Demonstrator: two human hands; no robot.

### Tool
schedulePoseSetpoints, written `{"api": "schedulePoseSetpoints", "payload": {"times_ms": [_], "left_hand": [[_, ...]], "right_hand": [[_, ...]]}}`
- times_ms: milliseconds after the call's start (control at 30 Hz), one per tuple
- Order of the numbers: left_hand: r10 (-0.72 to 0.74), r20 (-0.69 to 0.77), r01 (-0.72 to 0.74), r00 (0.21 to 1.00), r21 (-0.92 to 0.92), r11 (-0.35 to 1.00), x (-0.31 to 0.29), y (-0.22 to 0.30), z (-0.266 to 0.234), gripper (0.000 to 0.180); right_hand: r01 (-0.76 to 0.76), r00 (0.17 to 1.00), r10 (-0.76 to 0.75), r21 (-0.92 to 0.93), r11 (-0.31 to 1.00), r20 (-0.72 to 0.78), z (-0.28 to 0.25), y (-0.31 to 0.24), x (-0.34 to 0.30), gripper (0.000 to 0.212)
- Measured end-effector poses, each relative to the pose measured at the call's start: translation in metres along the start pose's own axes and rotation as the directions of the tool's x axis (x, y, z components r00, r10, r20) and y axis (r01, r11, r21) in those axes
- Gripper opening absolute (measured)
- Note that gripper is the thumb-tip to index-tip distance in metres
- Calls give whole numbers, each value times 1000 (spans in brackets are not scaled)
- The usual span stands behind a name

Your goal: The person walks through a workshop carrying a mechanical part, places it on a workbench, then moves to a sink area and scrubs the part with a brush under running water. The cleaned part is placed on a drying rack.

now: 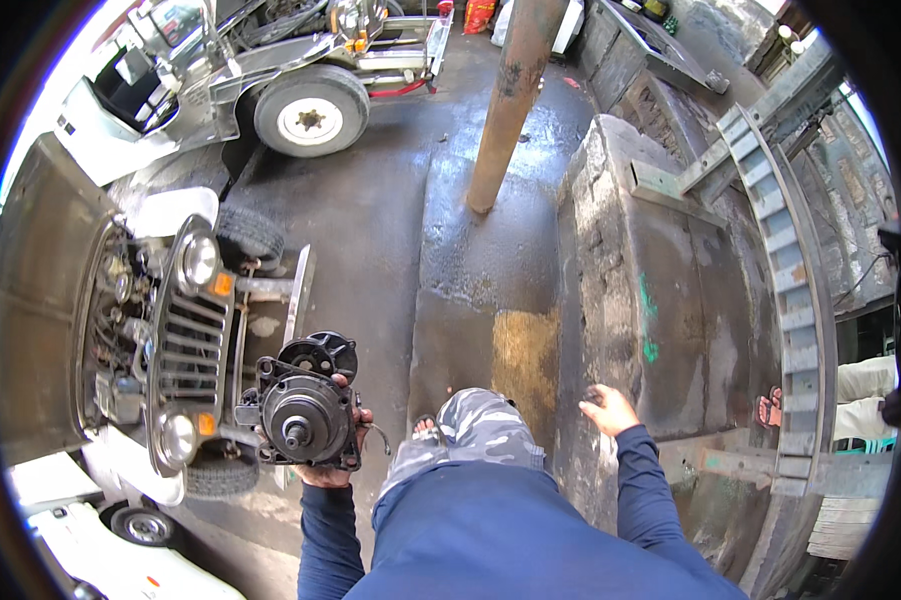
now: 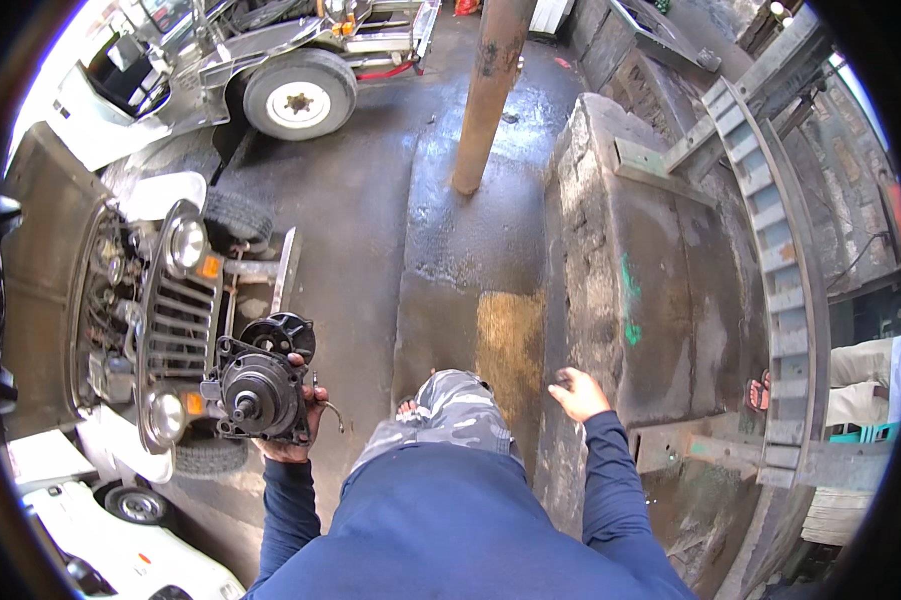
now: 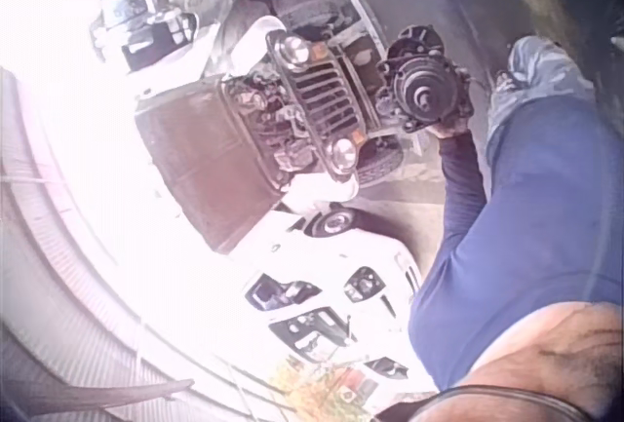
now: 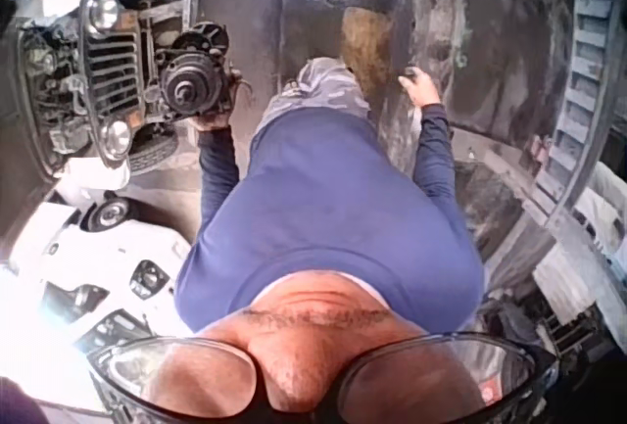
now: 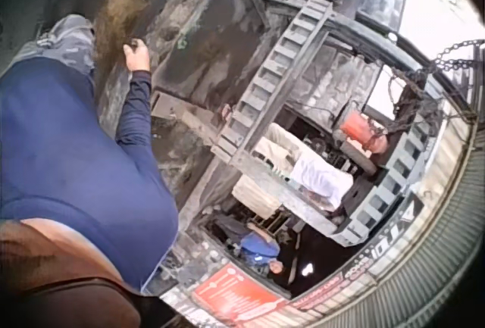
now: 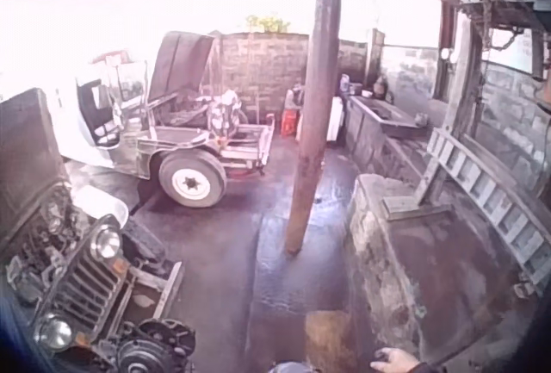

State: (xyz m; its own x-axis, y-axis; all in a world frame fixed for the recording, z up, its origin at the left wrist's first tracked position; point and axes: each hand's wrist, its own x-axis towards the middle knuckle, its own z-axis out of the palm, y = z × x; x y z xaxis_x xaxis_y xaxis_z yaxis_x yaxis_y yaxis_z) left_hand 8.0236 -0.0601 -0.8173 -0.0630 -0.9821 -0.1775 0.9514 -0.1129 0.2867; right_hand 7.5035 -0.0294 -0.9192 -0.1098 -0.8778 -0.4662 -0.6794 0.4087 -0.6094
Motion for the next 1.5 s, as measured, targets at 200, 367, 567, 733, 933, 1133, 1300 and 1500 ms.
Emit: {"api": "schedulePoseSetpoints", "payload": {"times_ms": [200, 367, 567, 733, 933, 1133, 1300, 1500], "left_hand": [[-49, 128, 47, 991, 16, 999, 187, 18, 9, 83], [-35, -16, 35, 999, -21, 999, 330, 7, 25, 96], [-39, 2, 39, 999, 11, 999, 492, 9, 65, 82], [-124, -63, 125, 990, 8, 992, 646, 16, 79, 80], [-269, 27, 270, 963, -34, 962, 857, 11, 103, 94], [-499, 204, 517, 842, -45, 855, 1029, 5, 161, 98], [-673, 216, 687, 707, 17, 727, 1178, -39, 185, 83], [-819, 193, 806, 541, 161, 570, 1358, -135, 234, 79]], "right_hand": [[-67, 981, 81, 81, 994, -178, -78, -46, 140, 46], [-46, 962, 52, 27, 999, -269, -170, -130, 328, 45], [287, 908, -194, 213, 934, -371, -315, -291, 515, 51], [467, 766, 80, 638, 612, -638, -403, -369, 653, 46], [665, 729, 169, 745, 56, -663, -402, -400, 770, 72], [351, 922, -169, 936, -9, -347, -406, -336, 806, 80], [286, 956, 26, 950, 128, -291, -387, -340, 782, 93], [440, 760, 499, 895, 78, -417, -350, -375, 736, 91]]}}
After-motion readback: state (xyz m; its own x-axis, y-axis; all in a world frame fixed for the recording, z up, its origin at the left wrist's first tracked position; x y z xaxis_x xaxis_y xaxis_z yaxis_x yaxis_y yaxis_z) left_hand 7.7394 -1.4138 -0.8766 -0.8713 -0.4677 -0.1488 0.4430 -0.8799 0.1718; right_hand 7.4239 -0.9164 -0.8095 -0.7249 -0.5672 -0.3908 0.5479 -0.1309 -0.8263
